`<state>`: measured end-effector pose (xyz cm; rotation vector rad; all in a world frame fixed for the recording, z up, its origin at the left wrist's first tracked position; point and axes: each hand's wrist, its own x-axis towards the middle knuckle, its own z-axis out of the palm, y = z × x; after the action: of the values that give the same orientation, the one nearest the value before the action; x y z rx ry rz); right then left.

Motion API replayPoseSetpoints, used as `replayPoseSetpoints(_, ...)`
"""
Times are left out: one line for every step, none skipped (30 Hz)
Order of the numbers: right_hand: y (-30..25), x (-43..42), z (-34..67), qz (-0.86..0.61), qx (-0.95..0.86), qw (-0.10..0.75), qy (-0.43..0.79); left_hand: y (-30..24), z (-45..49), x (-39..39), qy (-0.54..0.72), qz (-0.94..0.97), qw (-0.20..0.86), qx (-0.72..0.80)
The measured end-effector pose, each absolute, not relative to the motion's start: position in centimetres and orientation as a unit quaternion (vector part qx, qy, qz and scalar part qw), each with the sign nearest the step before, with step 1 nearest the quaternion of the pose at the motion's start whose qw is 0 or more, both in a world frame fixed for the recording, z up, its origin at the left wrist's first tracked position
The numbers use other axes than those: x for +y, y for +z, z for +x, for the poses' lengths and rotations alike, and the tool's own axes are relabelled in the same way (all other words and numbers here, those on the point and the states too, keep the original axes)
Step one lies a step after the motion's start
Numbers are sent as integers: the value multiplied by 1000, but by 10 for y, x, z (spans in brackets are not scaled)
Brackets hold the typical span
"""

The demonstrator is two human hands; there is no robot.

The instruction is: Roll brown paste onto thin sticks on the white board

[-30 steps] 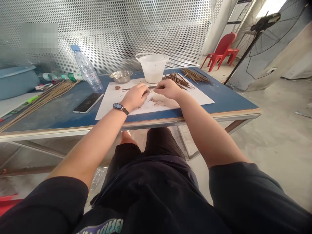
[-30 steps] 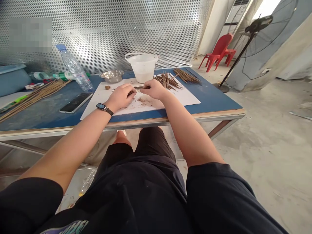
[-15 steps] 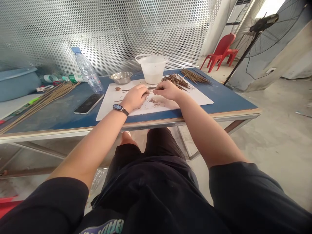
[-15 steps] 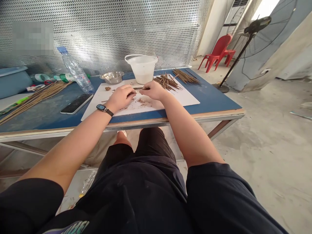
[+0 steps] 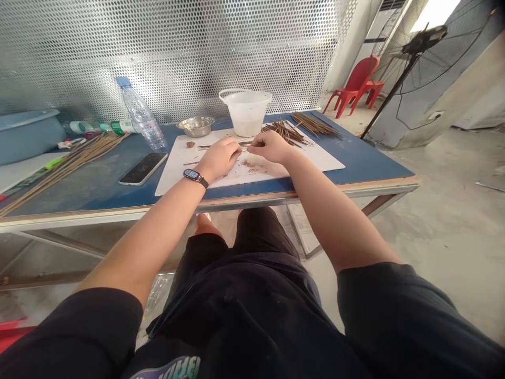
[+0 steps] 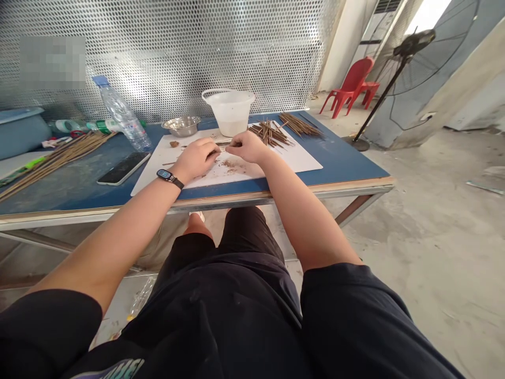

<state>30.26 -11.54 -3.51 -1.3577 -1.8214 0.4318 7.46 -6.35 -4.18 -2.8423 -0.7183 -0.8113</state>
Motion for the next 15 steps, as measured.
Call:
replayPoseSetpoints(-35,-116,302,-537,-723,400,171,-42,75,-63,-265,-934,54,-235)
replayPoseSetpoints(-34,-116,302,-537,-724,398,171,-43,75,-62,-262,-934,58,-235)
replayPoseSetpoints(-34,-116,301,-538,-724,395,172,-43,75,-62,-260,-935,60,-235)
replayPoseSetpoints(-34,-116,301,-540,-723,394,175,-43,75,-62,-259,-935,60,-235)
replayPoseSetpoints(-33,-116,300,-542,-719,396,180,-44,75,-62,-261,-934,59,-236)
replayPoseSetpoints(-33,-117,300,-546,-713,399,185,-44,75,-62,-266,-933,57,-236)
replayPoseSetpoints(-32,-117,300,-550,-706,403,191,-44,75,-62,-273,-931,55,-236)
replayPoseSetpoints(-31,-118,300,-556,-698,407,197,-44,75,-62,-279,-929,53,-237)
replayPoseSetpoints(-31,-118,300,-561,-691,409,203,-44,75,-62,-283,-928,51,-238)
replayPoseSetpoints(-30,-119,299,-567,-685,408,206,-44,75,-62,-284,-927,49,-239)
replayPoseSetpoints(-29,-120,299,-572,-681,406,208,-44,75,-62,-283,-927,48,-240)
replayPoseSetpoints(-29,-121,299,-577,-679,403,209,-44,75,-62,-281,-928,48,-241)
replayPoseSetpoints(-28,-122,298,-579,-678,401,210,-44,75,-62,-279,-928,48,-241)
replayPoseSetpoints(-28,-122,298,-581,-678,398,209,-44,75,-62,-277,-929,49,-240)
replayPoseSetpoints(-28,-123,297,-582,-679,397,207,-44,75,-61,-276,-930,50,-238)
